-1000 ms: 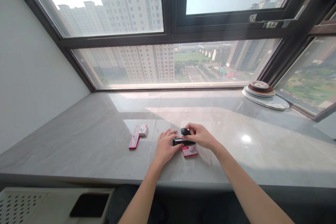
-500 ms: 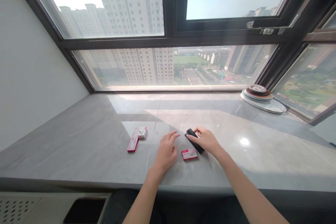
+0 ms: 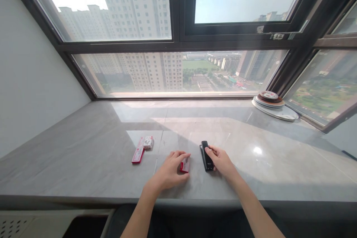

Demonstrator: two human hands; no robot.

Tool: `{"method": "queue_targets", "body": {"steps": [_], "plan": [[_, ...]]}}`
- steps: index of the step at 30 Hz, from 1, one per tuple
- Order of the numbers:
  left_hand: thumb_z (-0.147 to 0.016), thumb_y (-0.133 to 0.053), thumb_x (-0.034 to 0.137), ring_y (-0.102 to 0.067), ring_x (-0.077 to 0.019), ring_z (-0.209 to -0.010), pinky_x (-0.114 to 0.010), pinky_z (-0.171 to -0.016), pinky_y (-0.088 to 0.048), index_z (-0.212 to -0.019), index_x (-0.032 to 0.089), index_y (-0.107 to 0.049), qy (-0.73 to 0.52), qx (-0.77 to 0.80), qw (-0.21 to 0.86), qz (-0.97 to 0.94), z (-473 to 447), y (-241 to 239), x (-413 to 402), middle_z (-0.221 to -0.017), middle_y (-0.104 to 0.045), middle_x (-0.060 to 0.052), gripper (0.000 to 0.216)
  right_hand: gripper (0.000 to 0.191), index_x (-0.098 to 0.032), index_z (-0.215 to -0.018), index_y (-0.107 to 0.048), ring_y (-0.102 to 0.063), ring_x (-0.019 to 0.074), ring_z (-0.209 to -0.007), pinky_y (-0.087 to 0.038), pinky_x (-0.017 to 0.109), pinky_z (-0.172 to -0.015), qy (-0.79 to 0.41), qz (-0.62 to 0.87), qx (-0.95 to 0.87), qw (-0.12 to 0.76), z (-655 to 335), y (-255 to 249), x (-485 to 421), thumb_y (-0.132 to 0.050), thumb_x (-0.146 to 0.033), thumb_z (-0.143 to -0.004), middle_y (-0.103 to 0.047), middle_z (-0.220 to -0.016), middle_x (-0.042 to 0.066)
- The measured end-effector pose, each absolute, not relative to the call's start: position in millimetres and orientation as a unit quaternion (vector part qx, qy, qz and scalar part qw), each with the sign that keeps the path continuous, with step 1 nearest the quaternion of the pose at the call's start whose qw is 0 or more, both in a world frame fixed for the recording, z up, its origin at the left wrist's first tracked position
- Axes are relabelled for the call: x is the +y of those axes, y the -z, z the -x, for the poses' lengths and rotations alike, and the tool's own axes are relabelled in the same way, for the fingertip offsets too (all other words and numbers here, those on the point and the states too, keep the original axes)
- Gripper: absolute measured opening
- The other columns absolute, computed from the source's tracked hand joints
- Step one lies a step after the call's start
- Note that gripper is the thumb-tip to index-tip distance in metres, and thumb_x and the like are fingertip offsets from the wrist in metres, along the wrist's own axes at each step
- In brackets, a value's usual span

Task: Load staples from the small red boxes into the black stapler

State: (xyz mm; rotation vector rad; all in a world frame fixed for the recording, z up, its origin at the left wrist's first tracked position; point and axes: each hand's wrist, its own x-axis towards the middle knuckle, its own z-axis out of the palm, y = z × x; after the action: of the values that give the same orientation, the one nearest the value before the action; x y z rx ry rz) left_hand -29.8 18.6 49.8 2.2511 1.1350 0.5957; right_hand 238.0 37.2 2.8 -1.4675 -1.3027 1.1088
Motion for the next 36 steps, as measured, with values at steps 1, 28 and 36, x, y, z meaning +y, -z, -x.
{"method": "queue_targets", "body": {"steps": [1, 28, 36], "plan": [[-0.08, -0.077, 0.028, -0.05, -0.0288, -0.13, -0.045, -0.114, -0.043, -0.148, 0.04, -0.053, -0.225, 0.425, 0.273, -0.833, 28, -49, 19, -0.14, -0.058, -0.002, 0.074, 0.063, -0.017, -0.128, -0.068, -0.052, 0.0123, -0.042, -0.043, 0.024, -0.038, -0.445, 0.586, -0.521, 0.432, -233, -1, 35, -0.058, -0.068, -0.092, -0.062, -0.066, -0.003], [-0.095, -0.058, 0.051, -0.044, -0.0446, -0.13, -0.06, -0.105, -0.037, -0.147, 0.018, -0.046, -0.307, 0.825, -0.062, -0.471, 109, -32, 17, -0.136, -0.053, -0.021, 0.063, 0.067, -0.017, -0.126, -0.068, -0.053, 0.0177, -0.049, -0.041, 0.028, -0.047, -0.361, 0.606, -0.523, 0.48, -195, -32, 9, -0.042, -0.072, -0.097, -0.063, -0.064, 0.002], [-0.09, -0.061, 0.057, -0.058, -0.0363, -0.116, -0.046, -0.098, -0.045, -0.149, 0.028, -0.05, -0.16, 0.71, 0.085, -0.681, 129, -31, -1, -0.122, -0.064, -0.011, 0.067, 0.065, -0.017, -0.12, -0.071, -0.061, 0.0225, -0.061, -0.046, 0.03, -0.056, -0.336, 0.607, -0.534, 0.483, -193, -21, 13, -0.049, -0.072, -0.094, -0.068, -0.068, 0.005]]}}
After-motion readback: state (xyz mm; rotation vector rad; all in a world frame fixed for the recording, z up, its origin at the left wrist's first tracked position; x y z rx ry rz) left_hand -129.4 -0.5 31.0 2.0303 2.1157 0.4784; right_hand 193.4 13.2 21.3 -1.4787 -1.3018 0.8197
